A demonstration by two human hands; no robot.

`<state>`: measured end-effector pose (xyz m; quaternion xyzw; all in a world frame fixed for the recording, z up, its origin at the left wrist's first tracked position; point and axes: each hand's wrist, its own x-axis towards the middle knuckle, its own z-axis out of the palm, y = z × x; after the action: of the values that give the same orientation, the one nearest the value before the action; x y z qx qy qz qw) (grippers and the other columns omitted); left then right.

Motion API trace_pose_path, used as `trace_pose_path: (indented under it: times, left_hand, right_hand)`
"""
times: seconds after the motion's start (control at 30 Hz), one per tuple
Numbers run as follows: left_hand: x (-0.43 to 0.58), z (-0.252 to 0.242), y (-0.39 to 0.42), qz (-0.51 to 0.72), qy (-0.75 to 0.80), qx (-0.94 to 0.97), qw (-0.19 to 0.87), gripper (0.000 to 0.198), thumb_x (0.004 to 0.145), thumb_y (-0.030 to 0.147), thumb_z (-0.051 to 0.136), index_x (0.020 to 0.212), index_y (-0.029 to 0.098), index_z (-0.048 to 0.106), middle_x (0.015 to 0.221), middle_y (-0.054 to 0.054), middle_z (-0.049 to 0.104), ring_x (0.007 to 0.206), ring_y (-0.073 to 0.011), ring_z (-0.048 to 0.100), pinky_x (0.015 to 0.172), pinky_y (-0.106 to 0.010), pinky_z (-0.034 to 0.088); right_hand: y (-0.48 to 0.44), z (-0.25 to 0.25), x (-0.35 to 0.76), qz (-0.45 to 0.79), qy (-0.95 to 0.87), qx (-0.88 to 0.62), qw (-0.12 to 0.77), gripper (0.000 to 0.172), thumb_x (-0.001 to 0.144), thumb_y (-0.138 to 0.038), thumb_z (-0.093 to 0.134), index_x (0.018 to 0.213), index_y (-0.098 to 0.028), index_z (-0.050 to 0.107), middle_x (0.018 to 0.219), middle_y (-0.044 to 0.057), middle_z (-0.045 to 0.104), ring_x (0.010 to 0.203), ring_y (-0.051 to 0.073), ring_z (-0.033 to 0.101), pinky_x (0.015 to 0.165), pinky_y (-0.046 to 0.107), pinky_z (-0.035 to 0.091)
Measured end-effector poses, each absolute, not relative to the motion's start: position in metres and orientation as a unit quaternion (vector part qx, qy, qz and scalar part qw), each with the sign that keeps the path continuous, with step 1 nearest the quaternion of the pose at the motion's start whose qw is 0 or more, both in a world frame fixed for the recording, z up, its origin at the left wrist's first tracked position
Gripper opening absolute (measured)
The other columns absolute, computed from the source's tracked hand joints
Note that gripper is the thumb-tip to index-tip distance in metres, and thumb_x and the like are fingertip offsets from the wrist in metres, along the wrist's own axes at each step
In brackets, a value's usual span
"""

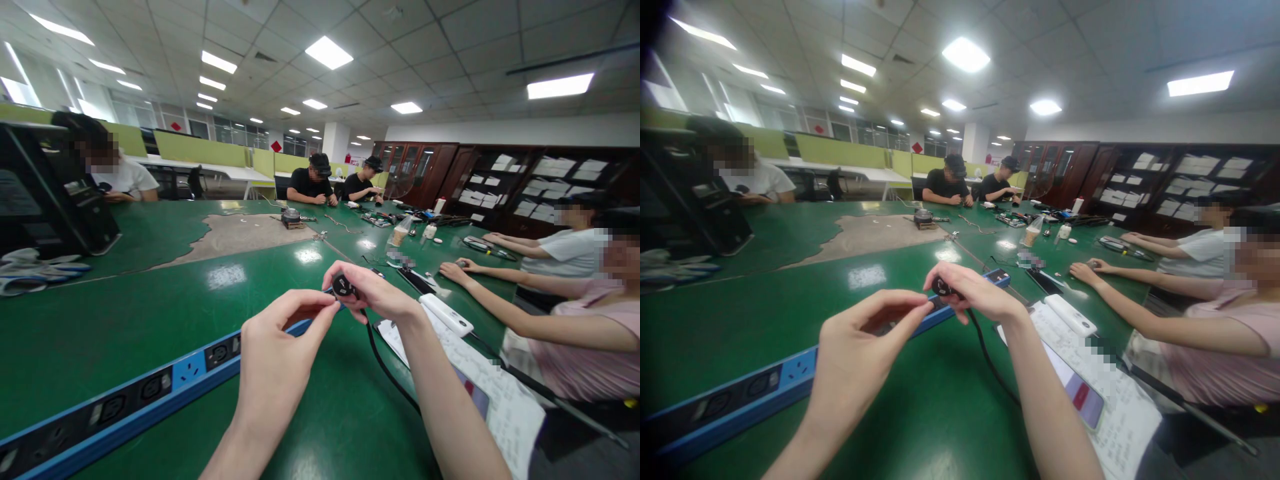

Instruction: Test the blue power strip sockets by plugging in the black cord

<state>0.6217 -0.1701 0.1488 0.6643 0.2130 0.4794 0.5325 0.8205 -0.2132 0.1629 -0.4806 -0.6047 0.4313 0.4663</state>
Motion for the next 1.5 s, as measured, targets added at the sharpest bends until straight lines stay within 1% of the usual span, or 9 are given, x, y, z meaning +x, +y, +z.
trace_pose_path:
  times: [0.1,0.27,0.5,0.63,0.8,1.03,1.2,1.4,1.5]
  left_hand:
    - [0.624,0.148,-0.167,0.462,0.194,0.631,0.592,0.016,0.080,0.028,0.077,0.094,0.020,0.078,0.099,-0.005,0.077,0.093,-0.0211,0.073,0.089,-0.028,0.056]
    - [0.625,0.145,-0.166,0.427,0.174,0.591,0.662,0.023,0.083,0.031,0.075,0.102,0.017,0.075,0.103,-0.009,0.077,0.097,-0.0222,0.073,0.093,-0.031,0.057]
    - [0.624,0.149,-0.170,0.413,0.186,0.519,0.725,0.039,0.073,0.031,0.085,0.106,0.013,0.075,0.102,-0.012,0.077,0.094,-0.0247,0.075,0.093,-0.034,0.059]
    - [0.625,0.149,-0.166,0.378,0.192,0.444,0.790,0.043,0.070,0.024,0.087,0.110,0.012,0.074,0.103,-0.013,0.077,0.092,-0.0223,0.075,0.092,-0.030,0.059]
    - [0.626,0.151,-0.164,0.328,0.191,0.371,0.847,0.034,0.071,0.010,0.084,0.103,0.011,0.072,0.099,-0.012,0.078,0.088,-0.0196,0.076,0.092,-0.029,0.060]
    - [0.624,0.167,-0.174,0.345,0.196,0.344,0.851,0.020,0.074,0.005,0.077,0.090,0.013,0.067,0.087,-0.007,0.076,0.091,-0.0213,0.075,0.097,-0.034,0.058]
    - [0.624,0.166,-0.173,0.365,0.210,0.326,0.846,0.019,0.074,0.002,0.074,0.086,0.014,0.066,0.081,-0.004,0.073,0.084,-0.0184,0.075,0.093,-0.033,0.060]
    - [0.620,0.162,-0.172,0.384,0.198,0.342,0.835,0.026,0.071,0.007,0.080,0.093,0.014,0.069,0.089,-0.005,0.073,0.084,-0.0160,0.073,0.085,-0.027,0.062]
    - [0.620,0.159,-0.170,0.377,0.182,0.375,0.827,0.028,0.068,0.012,0.085,0.092,0.013,0.072,0.095,-0.006,0.075,0.085,-0.0148,0.072,0.082,-0.022,0.061]
  right_hand:
    - [-0.214,0.164,0.821,0.472,-0.591,-0.462,0.463,0.045,0.100,-0.059,0.039,0.106,-0.018,0.057,0.068,-0.005,0.039,0.047,0.007,0.032,0.037,0.017,0.043]
    - [-0.218,0.169,0.820,0.494,-0.579,-0.439,0.479,0.033,0.100,-0.049,0.044,0.106,-0.018,0.055,0.074,-0.002,0.046,0.052,0.009,0.037,0.037,0.018,0.045]
    - [-0.225,0.173,0.820,0.500,-0.577,-0.416,0.494,0.030,0.099,-0.046,0.047,0.108,-0.018,0.052,0.074,-0.002,0.047,0.053,0.009,0.039,0.037,0.017,0.043]
    - [-0.228,0.175,0.819,0.500,-0.577,-0.409,0.498,0.030,0.099,-0.046,0.048,0.110,-0.019,0.052,0.072,-0.002,0.047,0.053,0.009,0.040,0.038,0.017,0.044]
    - [-0.233,0.180,0.816,0.498,-0.579,-0.398,0.509,0.029,0.099,-0.045,0.048,0.112,-0.019,0.051,0.073,-0.002,0.047,0.053,0.009,0.040,0.037,0.018,0.044]
    - [-0.238,0.185,0.810,0.496,-0.579,-0.384,0.520,0.030,0.098,-0.045,0.049,0.112,-0.019,0.050,0.073,-0.002,0.046,0.053,0.009,0.041,0.037,0.018,0.044]
    - [-0.241,0.188,0.806,0.504,-0.568,-0.363,0.540,0.029,0.100,-0.045,0.046,0.112,-0.019,0.051,0.073,-0.002,0.044,0.052,0.009,0.040,0.036,0.017,0.044]
    - [-0.241,0.188,0.804,0.533,-0.556,-0.330,0.546,0.029,0.102,-0.043,0.040,0.113,-0.018,0.050,0.073,-0.002,0.044,0.051,0.008,0.038,0.035,0.016,0.043]
    - [-0.239,0.187,0.804,0.537,-0.552,-0.329,0.546,0.029,0.102,-0.043,0.041,0.114,-0.018,0.050,0.074,-0.002,0.044,0.051,0.008,0.039,0.035,0.017,0.044]
